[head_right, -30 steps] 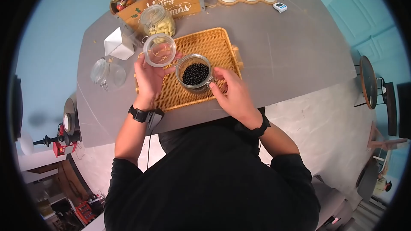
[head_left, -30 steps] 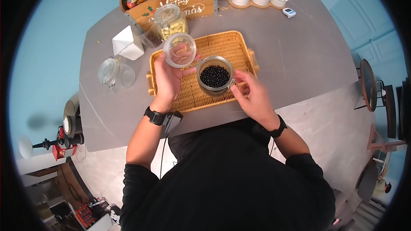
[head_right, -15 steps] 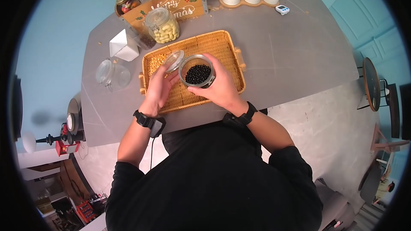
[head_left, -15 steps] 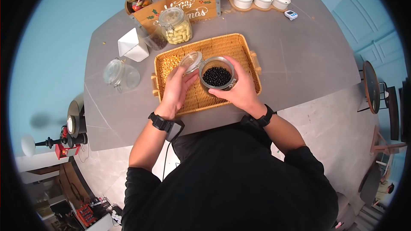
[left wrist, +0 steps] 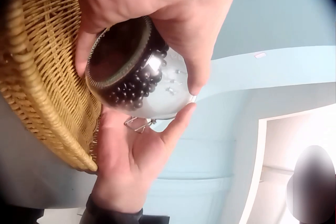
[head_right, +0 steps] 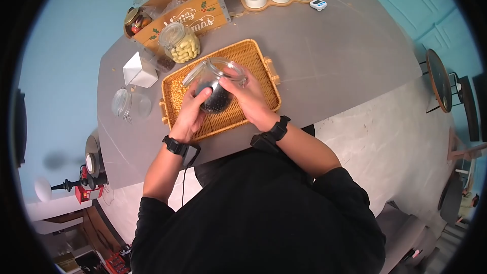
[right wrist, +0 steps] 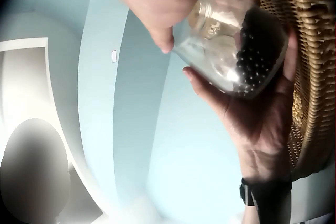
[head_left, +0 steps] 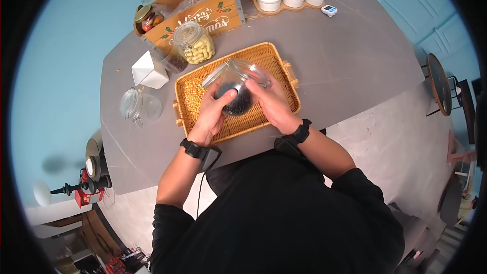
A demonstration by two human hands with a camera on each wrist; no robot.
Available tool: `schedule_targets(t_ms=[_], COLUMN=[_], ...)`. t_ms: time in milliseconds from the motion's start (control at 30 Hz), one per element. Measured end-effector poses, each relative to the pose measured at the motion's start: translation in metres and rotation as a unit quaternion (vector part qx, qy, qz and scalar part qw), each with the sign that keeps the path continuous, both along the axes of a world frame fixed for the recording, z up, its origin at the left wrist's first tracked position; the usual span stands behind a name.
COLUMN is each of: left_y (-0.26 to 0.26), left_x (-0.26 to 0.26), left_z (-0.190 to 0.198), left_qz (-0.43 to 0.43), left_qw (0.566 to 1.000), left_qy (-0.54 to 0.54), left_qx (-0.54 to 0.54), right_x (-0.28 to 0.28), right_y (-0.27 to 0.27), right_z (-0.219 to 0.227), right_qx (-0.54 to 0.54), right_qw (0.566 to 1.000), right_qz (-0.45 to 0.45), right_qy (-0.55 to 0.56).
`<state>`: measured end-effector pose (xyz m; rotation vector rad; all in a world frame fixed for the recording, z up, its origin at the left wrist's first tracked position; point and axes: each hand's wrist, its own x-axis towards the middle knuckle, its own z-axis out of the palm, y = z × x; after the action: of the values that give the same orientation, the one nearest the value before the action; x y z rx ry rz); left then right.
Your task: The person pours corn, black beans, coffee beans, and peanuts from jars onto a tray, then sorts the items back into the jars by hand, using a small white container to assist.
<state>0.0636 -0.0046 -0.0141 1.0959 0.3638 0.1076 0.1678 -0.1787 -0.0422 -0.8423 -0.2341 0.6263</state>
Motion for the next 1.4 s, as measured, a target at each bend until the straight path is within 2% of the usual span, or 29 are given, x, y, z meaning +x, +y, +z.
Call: schedule_targets(t_ms=[67, 200, 300, 433, 633, 800, 933, 1100, 1300, 1400], left_y=[-0.004, -0.007, -0.005, 0.007, 0.014, 0.008, 0.012, 0.018, 0.017, 0.018], left_x=[0.009, 0.026, 0.035, 0.048, 0.064, 0.08, 0.095, 0.112, 0.123, 0.13], left_z=[0.004, 0.02, 0.031, 0.026, 0.044, 0.073, 0.077, 0.081, 0.09, 0.094], left_qz=[0.025, 0.043, 0.021, -0.008, -0.068, -0.101, -0.137, -0.188, -0.211, -0.213], left_qw=[1.0, 0.988, 0.979, 0.978, 0.953, 0.919, 0.894, 0.863, 0.84, 0.805], left_qy=[0.015, 0.038, 0.046, 0.059, 0.109, 0.165, 0.196, 0.22, 0.217, 0.216], left_qx=[-0.008, 0.142, 0.197, 0.199, 0.275, 0.344, 0.38, 0.414, 0.449, 0.51], right_x=[0.001, 0.002, 0.0, 0.0, 0.0, 0.006, 0.006, 0.005, 0.003, -0.001], right_y=[0.003, -0.002, -0.002, 0.002, 0.005, 0.002, 0.001, 0.003, 0.008, 0.013], right_z=[0.005, 0.011, 0.011, 0.003, -0.008, -0.01, -0.006, -0.006, -0.007, -0.008], right_qx=[-0.019, -0.045, -0.039, -0.017, -0.018, 0.019, 0.028, 0.048, 0.1, 0.138], right_qw=[1.0, 0.998, 0.995, 0.99, 0.986, 0.98, 0.964, 0.956, 0.942, 0.932], right_qz=[0.002, 0.018, 0.014, 0.017, 0.012, 0.031, 0.03, 0.025, 0.028, 0.019], right_qy=[0.01, 0.047, 0.09, 0.137, 0.163, 0.196, 0.264, 0.287, 0.319, 0.334])
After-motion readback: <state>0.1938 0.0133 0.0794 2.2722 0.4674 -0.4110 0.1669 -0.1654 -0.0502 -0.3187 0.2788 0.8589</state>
